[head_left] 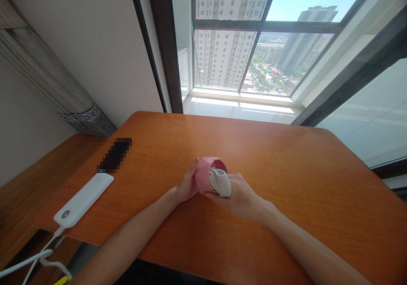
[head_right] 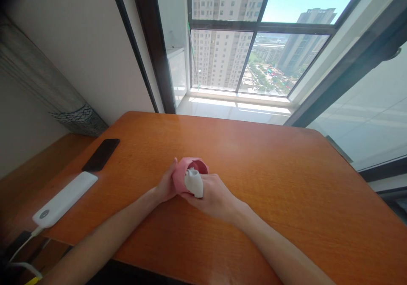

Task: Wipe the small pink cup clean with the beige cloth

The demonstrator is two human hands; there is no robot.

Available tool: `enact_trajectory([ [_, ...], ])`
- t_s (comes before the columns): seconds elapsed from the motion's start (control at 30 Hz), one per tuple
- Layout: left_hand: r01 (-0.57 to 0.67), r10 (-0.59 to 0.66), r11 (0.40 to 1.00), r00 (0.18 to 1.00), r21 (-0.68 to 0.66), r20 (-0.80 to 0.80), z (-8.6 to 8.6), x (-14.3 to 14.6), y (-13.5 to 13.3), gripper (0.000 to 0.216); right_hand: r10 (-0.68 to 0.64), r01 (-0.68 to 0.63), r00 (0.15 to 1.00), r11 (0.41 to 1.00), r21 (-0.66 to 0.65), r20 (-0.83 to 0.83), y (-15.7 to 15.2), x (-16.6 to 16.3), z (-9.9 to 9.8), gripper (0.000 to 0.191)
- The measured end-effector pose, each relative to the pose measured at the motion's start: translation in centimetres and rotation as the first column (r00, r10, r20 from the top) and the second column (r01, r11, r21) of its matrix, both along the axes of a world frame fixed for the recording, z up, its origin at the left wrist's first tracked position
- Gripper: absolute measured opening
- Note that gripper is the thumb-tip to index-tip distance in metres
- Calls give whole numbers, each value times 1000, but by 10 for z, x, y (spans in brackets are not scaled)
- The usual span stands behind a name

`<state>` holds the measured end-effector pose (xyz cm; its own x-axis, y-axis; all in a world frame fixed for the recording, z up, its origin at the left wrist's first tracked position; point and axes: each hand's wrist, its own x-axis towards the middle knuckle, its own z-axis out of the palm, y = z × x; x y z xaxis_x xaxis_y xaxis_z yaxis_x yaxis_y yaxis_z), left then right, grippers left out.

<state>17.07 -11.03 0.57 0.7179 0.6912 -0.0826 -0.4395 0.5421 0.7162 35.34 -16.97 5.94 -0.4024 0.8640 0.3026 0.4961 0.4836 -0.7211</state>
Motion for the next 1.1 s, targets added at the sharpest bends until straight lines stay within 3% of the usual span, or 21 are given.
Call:
enact_trajectory([
  [0.07, -96, 98, 981, 995, 169, -6, -4, 1, -3, 86, -182, 110, 948, 957, -270, -261, 2, 0, 6, 31],
  [0.1, -167, 181, 939, 983, 302, -18, -7, 1, -4, 86, -274, 119, 887, 913, -389, -373, 4, 0, 9, 34],
  [0.13, -223, 266, 860, 963, 459, -32, -10, 1, -4, 88, -353, 96, 810, 867, -488, -468, 5, -1, 12, 37],
  [0.17, -245, 344, 742, 938, 624, -41, -13, 0, -4, 94, -416, 50, 729, 824, -565, -543, 6, -1, 14, 39],
  [0.23, -193, 455, 444, 890, 875, -34, -17, -2, -1, 116, -504, -68, 584, 751, -657, -636, 8, -3, 17, 43],
  [0.3, -122, 518, 179, 855, 976, 12, -19, -4, 4, 131, -560, -163, 496, 690, -705, -663, 9, -5, 16, 43],
  [0.33, -105, 536, 78, 843, 991, 47, -19, -5, 6, 132, -584, -189, 471, 666, -722, -662, 8, -7, 15, 42],
  [0.4, -78, 558, -53, 825, 996, 94, -16, -7, 8, 120, -604, -225, 446, 638, -736, -661, 8, -9, 12, 40],
  [0.47, -63, 560, -98, 822, 993, 107, -12, -6, 7, 100, -595, -220, 453, 647, -730, -664, 6, -12, 8, 41],
  [0.5, -73, 559, -75, 823, 994, 103, -10, -6, 5, 91, -583, -190, 467, 668, -720, -665, 5, -13, 6, 42],
  [0.57, -161, 553, 73, 828, 984, 94, -8, -3, -1, 75, -550, -74, 531, 728, -681, -645, 2, -15, 2, 42],
  [0.63, -301, 533, 327, 842, 896, 88, -5, 1, -7, 61, -471, 34, 662, 796, -604, -583, -3, -16, -1, 42],
  [0.7, -379, 469, 600, 880, 705, 74, -2, 5, -12, 52, -336, 81, 805, 879, -470, -489, -7, -16, -3, 44],
  [0.77, -350, 359, 812, 930, 467, 72, 3, 7, -14, 48, -191, 83, 908, 955, -286, -374, -10, -16, -6, 44],
  [0.8, -302, 296, 885, 952, 354, 71, 6, 8, -13, 48, -124, 72, 942, 982, -172, -311, -10, -16, -8, 43],
  [0.87, -195, 186, 966, 980, 173, 67, 10, 7, -11, 50, -3, 14, 989, 998, 68, -149, -10, -15, -14, 42],
  [0.97, -72, 71, 997, 997, 27, 32, 12, 4, -6, 50, 100, -146, 985, 917, 372, 140, -7, -12, -23, 38],
  [1.03, -39, 39, 999, 999, -21, 18, 13, 1, -2, 49, 111, -244, 950, 851, 466, 293, -6, -9, -27, 28],
  [1.1, -20, 21, 999, 1000, -46, 7, 14, 0, 0, 49, 128, -306, 920, 825, 474, 371, -5, -7, -28, 18],
])
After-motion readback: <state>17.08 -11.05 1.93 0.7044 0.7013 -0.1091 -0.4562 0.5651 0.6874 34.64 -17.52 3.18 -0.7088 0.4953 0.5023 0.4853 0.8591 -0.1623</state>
